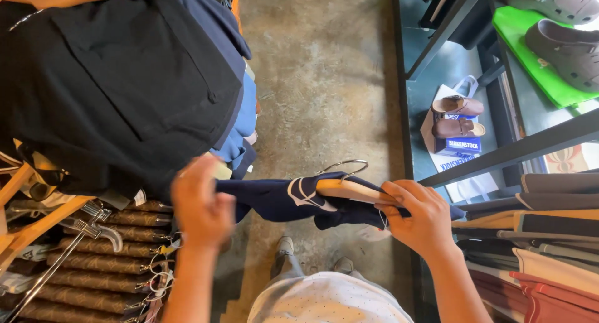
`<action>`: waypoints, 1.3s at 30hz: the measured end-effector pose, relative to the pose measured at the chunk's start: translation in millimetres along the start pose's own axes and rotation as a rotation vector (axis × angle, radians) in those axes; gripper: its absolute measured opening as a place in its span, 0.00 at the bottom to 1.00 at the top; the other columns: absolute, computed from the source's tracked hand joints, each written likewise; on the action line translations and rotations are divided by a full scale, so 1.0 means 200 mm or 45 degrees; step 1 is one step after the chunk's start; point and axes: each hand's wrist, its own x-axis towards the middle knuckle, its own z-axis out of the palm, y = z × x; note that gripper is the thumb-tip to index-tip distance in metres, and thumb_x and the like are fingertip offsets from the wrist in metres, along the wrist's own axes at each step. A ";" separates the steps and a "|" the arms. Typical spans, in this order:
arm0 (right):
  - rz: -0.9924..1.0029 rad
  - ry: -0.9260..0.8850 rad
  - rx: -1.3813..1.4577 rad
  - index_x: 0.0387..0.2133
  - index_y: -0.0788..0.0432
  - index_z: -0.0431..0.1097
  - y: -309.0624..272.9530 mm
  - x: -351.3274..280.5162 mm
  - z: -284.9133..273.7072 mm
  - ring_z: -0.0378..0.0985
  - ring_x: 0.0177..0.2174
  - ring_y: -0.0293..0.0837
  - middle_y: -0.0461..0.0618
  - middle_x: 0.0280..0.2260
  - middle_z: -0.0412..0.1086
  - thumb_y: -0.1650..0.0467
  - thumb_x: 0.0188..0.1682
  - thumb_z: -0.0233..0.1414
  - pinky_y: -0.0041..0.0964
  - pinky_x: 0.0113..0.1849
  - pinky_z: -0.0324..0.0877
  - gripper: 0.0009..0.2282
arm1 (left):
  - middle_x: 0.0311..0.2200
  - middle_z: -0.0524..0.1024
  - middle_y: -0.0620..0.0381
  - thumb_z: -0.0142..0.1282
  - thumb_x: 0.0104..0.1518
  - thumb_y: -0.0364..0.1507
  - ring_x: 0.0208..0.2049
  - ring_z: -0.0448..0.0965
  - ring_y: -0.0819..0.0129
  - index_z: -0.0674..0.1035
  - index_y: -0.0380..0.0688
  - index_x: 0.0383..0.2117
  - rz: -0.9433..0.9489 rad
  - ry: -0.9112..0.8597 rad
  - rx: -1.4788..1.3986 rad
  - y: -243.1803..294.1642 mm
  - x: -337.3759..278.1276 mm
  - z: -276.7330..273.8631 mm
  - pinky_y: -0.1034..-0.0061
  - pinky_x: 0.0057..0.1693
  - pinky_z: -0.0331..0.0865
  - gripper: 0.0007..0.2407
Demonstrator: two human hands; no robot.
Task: The person folds several shirts, including a light blue one and a dark blue one, while holding them on wooden hangers. After folding each shirt, the person walks to a clothing rack and hangs the hanger among other garments.
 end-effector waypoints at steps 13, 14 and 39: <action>0.002 -0.109 0.002 0.35 0.57 0.76 0.03 -0.07 0.00 0.78 0.33 0.51 0.47 0.35 0.76 0.77 0.31 0.60 0.43 0.36 0.71 0.15 | 0.40 0.81 0.50 0.51 0.62 0.35 0.42 0.80 0.51 0.79 0.41 0.46 0.153 -0.614 -0.430 0.10 -0.07 0.16 0.58 0.48 0.69 0.13; -0.009 -0.110 0.003 0.35 0.57 0.76 0.05 -0.08 -0.01 0.78 0.33 0.51 0.47 0.35 0.76 0.77 0.31 0.60 0.43 0.36 0.71 0.15 | 0.40 0.81 0.50 0.51 0.62 0.35 0.42 0.80 0.51 0.79 0.41 0.46 0.150 -0.605 -0.427 0.00 -0.14 0.20 0.58 0.48 0.69 0.13; 0.121 -0.522 0.163 0.40 0.53 0.77 0.22 -0.07 -0.03 0.74 0.46 0.51 0.47 0.40 0.77 0.73 0.25 0.67 0.52 0.54 0.58 0.23 | 0.29 0.81 0.45 0.68 0.48 0.41 0.32 0.82 0.46 0.76 0.48 0.51 -0.285 -1.051 -0.579 0.29 0.04 0.21 0.58 0.38 0.73 0.24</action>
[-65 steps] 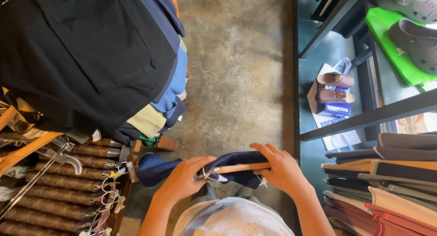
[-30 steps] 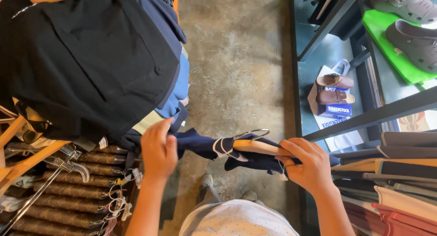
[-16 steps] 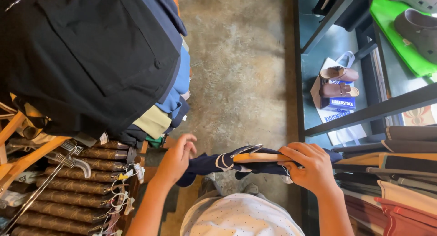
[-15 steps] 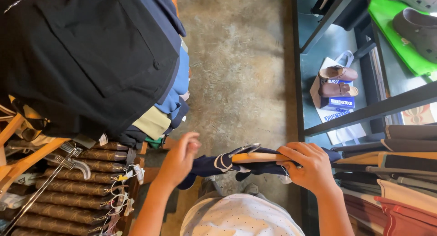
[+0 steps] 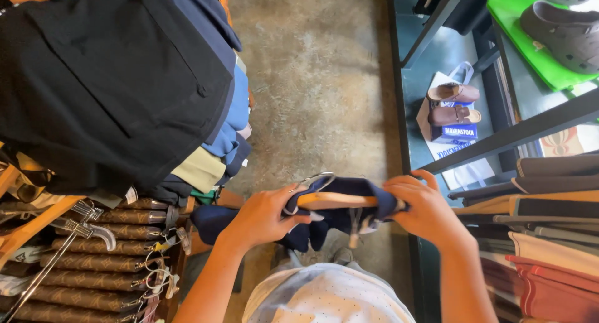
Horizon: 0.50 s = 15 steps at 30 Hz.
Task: The person folds several shirts, including a light blue one and a dark blue one, while holding them on wooden hangers. After folding each shirt, the person walks to a clothing rack and hangs the hanger among other garments.
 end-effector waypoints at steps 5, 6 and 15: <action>-0.009 -0.027 0.004 0.36 0.51 0.76 -0.19 0.11 0.04 0.77 0.36 0.51 0.47 0.29 0.78 0.70 0.30 0.67 0.45 0.44 0.68 0.17 | 0.34 0.82 0.45 0.70 0.47 0.40 0.37 0.81 0.43 0.75 0.49 0.51 0.242 0.016 0.063 0.05 0.09 -0.01 0.57 0.39 0.72 0.25; 0.062 -0.057 0.008 0.36 0.52 0.76 -0.20 0.11 0.01 0.77 0.34 0.53 0.49 0.28 0.77 0.68 0.31 0.68 0.45 0.40 0.69 0.17 | 0.34 0.82 0.46 0.71 0.46 0.40 0.37 0.82 0.44 0.75 0.50 0.51 0.211 -0.004 0.000 0.07 0.10 -0.05 0.59 0.39 0.73 0.26; 0.642 -0.217 0.179 0.40 0.51 0.75 -0.29 0.13 -0.21 0.77 0.24 0.49 0.52 0.23 0.76 0.66 0.36 0.69 0.40 0.30 0.71 0.17 | 0.35 0.83 0.56 0.71 0.40 0.37 0.38 0.84 0.56 0.78 0.54 0.46 -0.050 0.012 0.147 0.13 0.05 -0.36 0.66 0.43 0.74 0.23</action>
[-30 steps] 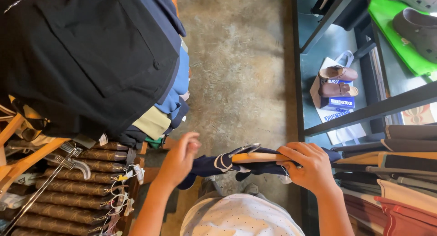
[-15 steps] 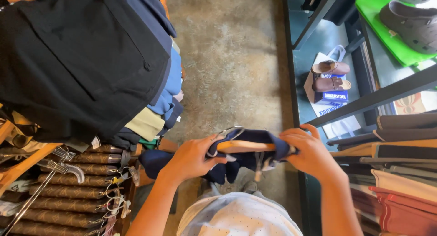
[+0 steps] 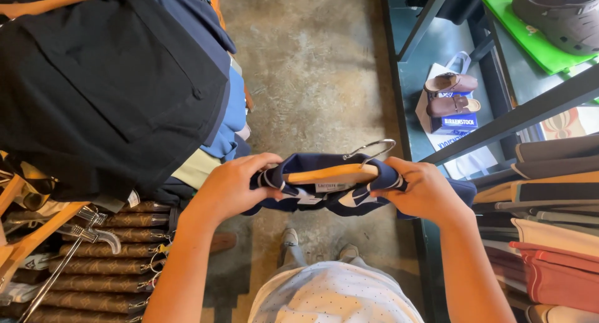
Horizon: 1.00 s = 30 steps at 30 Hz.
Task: The person folds several shirts, including a light blue one and a dark blue one, while holding them on wooden hangers. After folding each shirt, the person walks to a clothing rack and hangs the hanger among other garments.
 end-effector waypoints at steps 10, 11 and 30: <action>-0.305 -0.067 0.289 0.47 0.56 0.74 0.15 0.03 0.01 0.77 0.32 0.39 0.49 0.31 0.79 0.78 0.39 0.62 0.32 0.39 0.72 0.20 | 0.38 0.81 0.52 0.68 0.48 0.39 0.39 0.80 0.53 0.73 0.46 0.50 0.385 0.183 0.112 0.03 0.10 0.09 0.62 0.46 0.67 0.24; -0.304 -0.066 0.289 0.47 0.56 0.74 0.16 0.04 -0.01 0.77 0.32 0.39 0.49 0.31 0.79 0.78 0.39 0.62 0.32 0.39 0.72 0.20 | 0.38 0.81 0.52 0.68 0.48 0.39 0.39 0.80 0.53 0.73 0.46 0.50 0.386 0.182 0.112 0.01 0.10 0.10 0.62 0.46 0.67 0.24; -0.602 0.334 -0.070 0.54 0.54 0.67 0.23 -0.24 0.00 0.64 0.57 0.56 0.53 0.54 0.68 0.65 0.36 0.67 0.51 0.58 0.56 0.30 | 0.36 0.82 0.55 0.68 0.49 0.36 0.37 0.80 0.53 0.75 0.49 0.46 0.440 0.315 0.165 0.09 -0.04 0.48 0.62 0.42 0.69 0.19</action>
